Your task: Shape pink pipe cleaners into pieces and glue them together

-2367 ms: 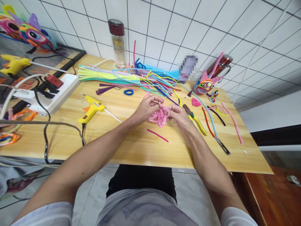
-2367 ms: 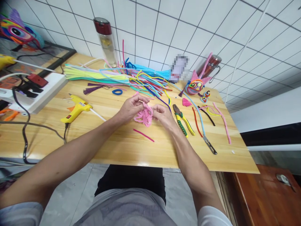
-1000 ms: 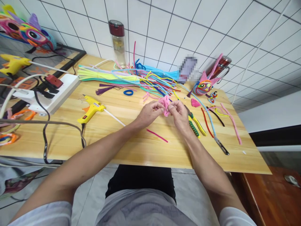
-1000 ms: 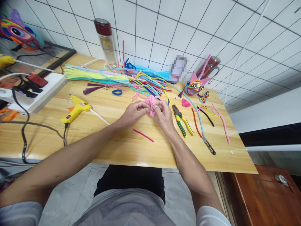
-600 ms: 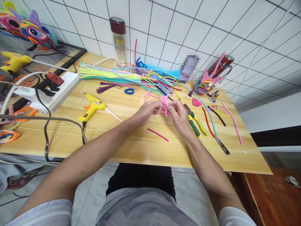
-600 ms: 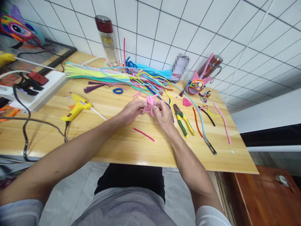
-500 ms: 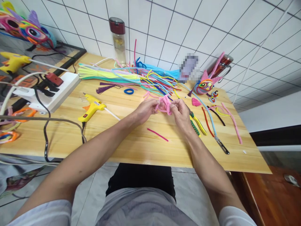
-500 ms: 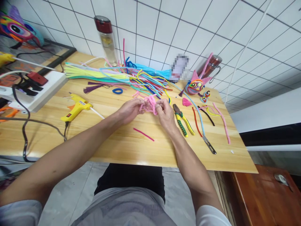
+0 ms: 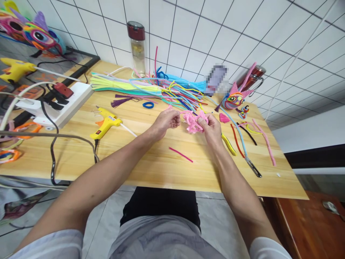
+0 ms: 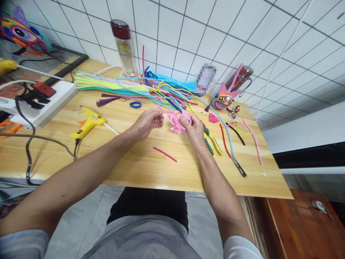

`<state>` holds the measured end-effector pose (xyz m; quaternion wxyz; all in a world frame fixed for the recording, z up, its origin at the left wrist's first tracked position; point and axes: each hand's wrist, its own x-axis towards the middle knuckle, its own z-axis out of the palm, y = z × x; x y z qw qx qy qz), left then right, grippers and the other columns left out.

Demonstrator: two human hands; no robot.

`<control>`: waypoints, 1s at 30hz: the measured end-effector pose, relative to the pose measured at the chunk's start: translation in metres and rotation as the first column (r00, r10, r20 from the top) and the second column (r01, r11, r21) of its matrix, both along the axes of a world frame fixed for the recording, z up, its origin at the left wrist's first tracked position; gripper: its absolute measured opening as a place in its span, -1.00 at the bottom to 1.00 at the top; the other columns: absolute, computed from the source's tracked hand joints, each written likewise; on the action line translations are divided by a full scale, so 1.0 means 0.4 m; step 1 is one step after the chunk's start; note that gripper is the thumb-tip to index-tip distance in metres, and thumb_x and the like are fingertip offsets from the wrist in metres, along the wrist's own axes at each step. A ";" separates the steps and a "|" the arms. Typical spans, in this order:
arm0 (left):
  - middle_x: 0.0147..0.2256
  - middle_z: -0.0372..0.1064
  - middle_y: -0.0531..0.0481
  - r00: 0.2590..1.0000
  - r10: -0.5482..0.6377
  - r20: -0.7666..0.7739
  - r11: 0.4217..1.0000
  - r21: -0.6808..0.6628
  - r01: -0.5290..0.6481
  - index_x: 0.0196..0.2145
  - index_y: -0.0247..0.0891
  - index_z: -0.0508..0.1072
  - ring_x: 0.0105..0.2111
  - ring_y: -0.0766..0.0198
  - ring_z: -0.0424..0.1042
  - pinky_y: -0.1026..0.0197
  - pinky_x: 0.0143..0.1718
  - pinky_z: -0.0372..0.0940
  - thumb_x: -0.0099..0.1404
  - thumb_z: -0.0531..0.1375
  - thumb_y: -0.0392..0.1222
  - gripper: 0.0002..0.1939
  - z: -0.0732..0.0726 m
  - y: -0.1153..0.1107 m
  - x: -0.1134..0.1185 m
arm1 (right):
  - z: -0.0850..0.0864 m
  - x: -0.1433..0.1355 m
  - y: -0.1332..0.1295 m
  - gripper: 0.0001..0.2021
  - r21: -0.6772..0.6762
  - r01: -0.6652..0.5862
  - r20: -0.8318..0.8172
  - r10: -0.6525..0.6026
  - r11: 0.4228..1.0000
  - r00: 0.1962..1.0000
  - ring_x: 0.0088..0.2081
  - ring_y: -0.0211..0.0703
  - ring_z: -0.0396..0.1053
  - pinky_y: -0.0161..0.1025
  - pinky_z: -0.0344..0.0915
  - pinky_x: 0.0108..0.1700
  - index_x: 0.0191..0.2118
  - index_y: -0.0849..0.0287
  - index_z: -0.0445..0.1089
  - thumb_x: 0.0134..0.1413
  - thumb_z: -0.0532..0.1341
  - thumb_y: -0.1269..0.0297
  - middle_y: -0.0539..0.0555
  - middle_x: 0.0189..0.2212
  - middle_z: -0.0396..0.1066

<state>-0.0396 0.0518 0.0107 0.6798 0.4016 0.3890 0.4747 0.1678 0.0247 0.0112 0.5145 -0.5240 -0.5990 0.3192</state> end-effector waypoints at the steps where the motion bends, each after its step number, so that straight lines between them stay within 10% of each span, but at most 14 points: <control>1: -0.51 0.40 0.05 0.999 0.005 0.035 1.000 0.003 -0.005 -0.47 -0.24 0.38 -0.52 0.36 0.36 0.28 -0.42 0.26 0.18 0.29 -0.14 -0.82 0.000 0.001 -0.001 | -0.001 0.003 0.000 -0.66 0.042 0.010 0.018 -0.011 0.999 1.000 -0.46 -0.20 0.21 -0.21 0.19 -0.33 -0.33 0.06 0.48 0.14 0.39 -0.12 -0.07 -0.48 0.36; 7: -0.30 0.60 -0.02 0.960 0.068 0.270 0.997 -0.043 -0.058 -0.31 -0.28 0.48 -0.43 0.39 0.51 0.33 -0.37 0.35 0.28 0.35 -0.10 -0.80 0.010 0.016 -0.021 | -0.009 0.015 -0.006 -0.79 0.428 -0.133 0.438 -0.076 0.894 0.896 -0.26 -0.02 0.39 -0.06 0.33 -0.12 -0.28 0.02 0.55 0.33 0.30 0.06 0.10 -0.32 0.51; 15: -0.15 0.66 -0.11 0.965 0.040 0.258 0.990 0.118 -0.072 -0.26 -0.31 0.57 -0.41 0.40 0.53 0.36 -0.42 0.30 0.27 0.45 -0.01 -0.70 0.032 0.014 -0.034 | -0.021 -0.012 -0.005 -0.70 0.440 -0.466 0.719 0.010 0.767 0.695 -0.07 -0.04 0.51 -0.02 0.38 0.03 -0.19 0.03 0.56 0.51 0.09 0.18 0.15 -0.14 0.63; 22: -0.11 0.67 -0.16 0.979 -0.035 0.202 0.988 0.156 0.003 -0.20 -0.28 0.61 -0.19 0.22 0.62 0.28 -0.21 0.38 0.24 0.42 0.21 -0.53 0.002 0.029 -0.034 | -0.022 -0.031 -0.025 -0.73 0.233 -0.268 0.023 0.270 0.935 0.962 -0.28 -0.12 0.56 -0.11 0.49 -0.12 -0.25 0.03 0.51 0.25 0.40 -0.05 0.00 -0.31 0.62; 26: -0.10 0.65 -0.16 0.990 -0.051 0.131 0.990 0.134 0.033 -0.19 -0.28 0.59 -0.17 0.19 0.60 0.23 -0.18 0.37 0.26 0.35 0.33 -0.45 -0.002 0.019 -0.019 | -0.022 -0.041 -0.010 -0.54 0.060 -0.097 -0.404 0.113 0.993 0.908 -0.46 -0.24 0.41 -0.29 0.38 -0.40 -0.25 0.03 0.47 -0.06 0.53 -0.19 -0.09 -0.40 0.53; 30: -0.18 0.59 -0.07 0.998 -0.055 0.009 0.956 0.291 0.050 -0.18 -0.28 0.56 -0.23 0.25 0.52 0.25 -0.17 0.34 0.08 0.51 0.20 -0.45 -0.007 -0.011 0.010 | -0.012 -0.041 0.000 -0.46 -0.022 -0.077 -0.470 0.058 0.997 0.881 -0.48 -0.28 0.33 -0.33 0.29 -0.45 -0.20 0.06 0.49 -0.11 0.53 -0.25 -0.09 -0.44 0.47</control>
